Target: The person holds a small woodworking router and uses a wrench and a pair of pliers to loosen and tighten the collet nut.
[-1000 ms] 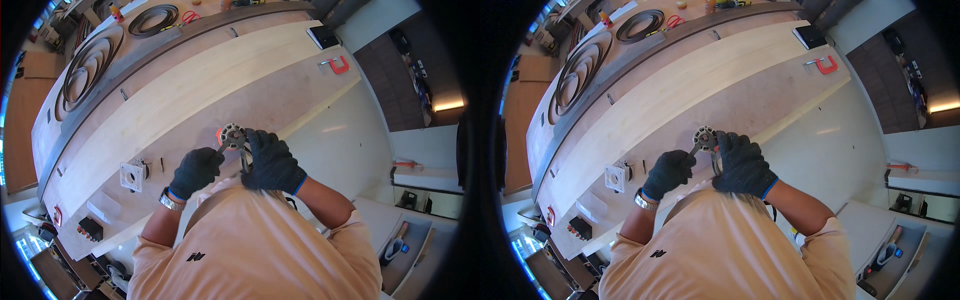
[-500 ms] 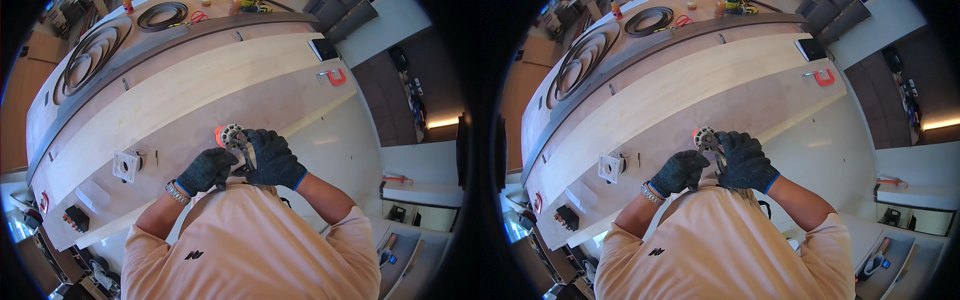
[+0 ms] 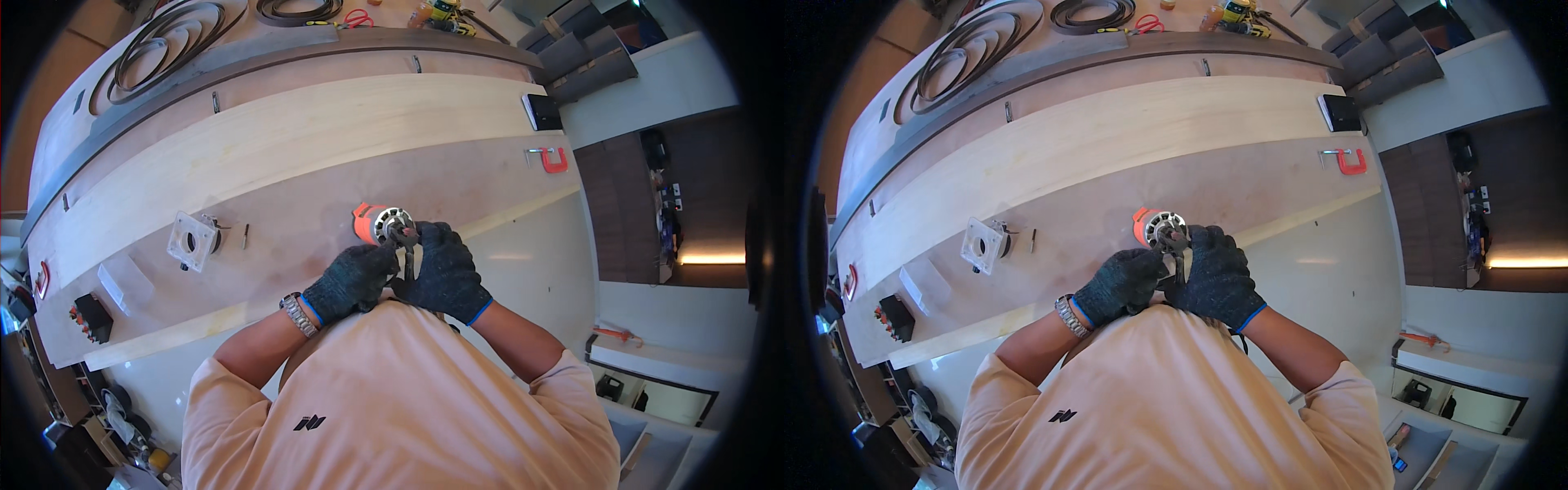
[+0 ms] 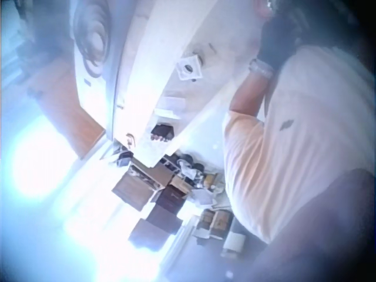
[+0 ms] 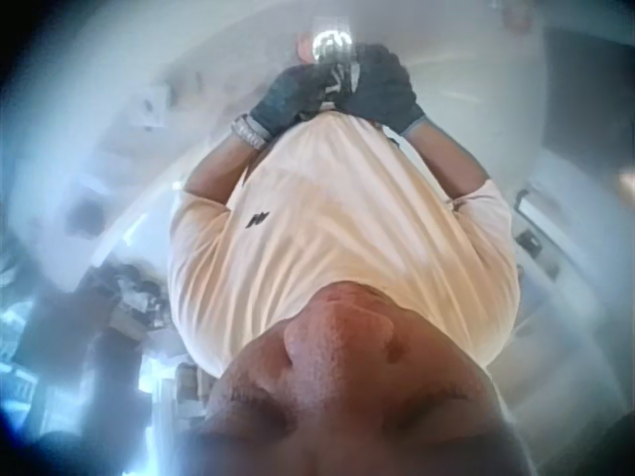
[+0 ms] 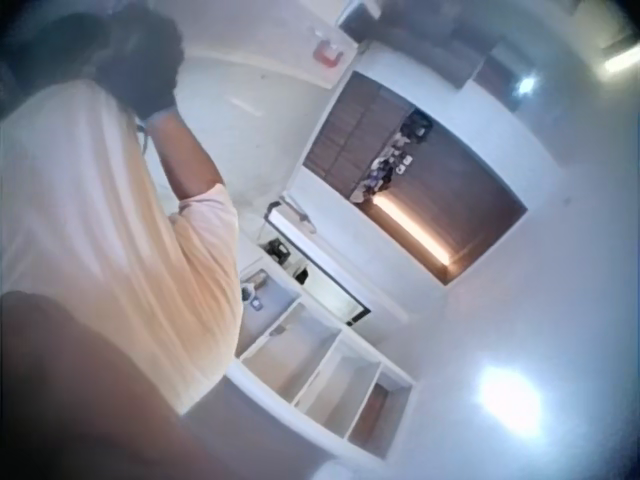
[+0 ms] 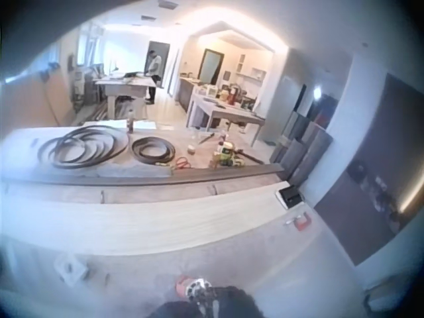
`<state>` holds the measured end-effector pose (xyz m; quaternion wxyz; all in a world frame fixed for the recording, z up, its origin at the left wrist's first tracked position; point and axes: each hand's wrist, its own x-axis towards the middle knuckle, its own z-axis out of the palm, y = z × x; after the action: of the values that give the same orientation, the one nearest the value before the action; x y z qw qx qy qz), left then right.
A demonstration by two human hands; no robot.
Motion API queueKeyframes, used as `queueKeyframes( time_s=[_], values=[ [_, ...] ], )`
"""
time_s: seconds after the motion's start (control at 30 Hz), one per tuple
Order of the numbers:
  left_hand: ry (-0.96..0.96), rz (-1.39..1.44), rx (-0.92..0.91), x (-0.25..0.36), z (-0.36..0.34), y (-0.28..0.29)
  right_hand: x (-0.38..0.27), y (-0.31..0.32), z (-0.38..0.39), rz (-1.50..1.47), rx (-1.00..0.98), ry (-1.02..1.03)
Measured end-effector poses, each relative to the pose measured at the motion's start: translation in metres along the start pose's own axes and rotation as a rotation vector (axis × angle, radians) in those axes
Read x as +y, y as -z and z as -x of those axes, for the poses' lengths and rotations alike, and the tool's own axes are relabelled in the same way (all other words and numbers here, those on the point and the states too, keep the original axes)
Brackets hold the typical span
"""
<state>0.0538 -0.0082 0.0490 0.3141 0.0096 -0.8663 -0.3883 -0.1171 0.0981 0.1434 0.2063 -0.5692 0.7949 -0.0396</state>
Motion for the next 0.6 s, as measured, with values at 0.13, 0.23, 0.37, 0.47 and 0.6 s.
queueKeyframes(
  time_s=[0.13, 0.23, 0.37, 0.47, 0.6],
  values=[
    [0.247, 0.093, -0.152, 0.001, 0.004, -0.009, 0.01, -0.017, 0.006, -0.046, 0.138, -0.027],
    [0.463, 0.389, -0.117, 0.004, 0.003, -0.011, 0.006, -0.01, 0.008, -0.037, 0.059, -0.122],
    [0.324, 0.182, -0.055, 0.009, -0.004, -0.015, 0.012, -0.01, 0.009, 0.013, 0.045, -0.098],
    [0.348, 0.22, -0.058, 0.007, -0.011, -0.02, 0.021, -0.014, 0.008, 0.042, 0.051, -0.122],
    [0.33, 0.221, -0.017, 0.011, -0.021, -0.027, 0.032, -0.015, 0.004, -0.01, 0.006, -0.154]
  ],
)
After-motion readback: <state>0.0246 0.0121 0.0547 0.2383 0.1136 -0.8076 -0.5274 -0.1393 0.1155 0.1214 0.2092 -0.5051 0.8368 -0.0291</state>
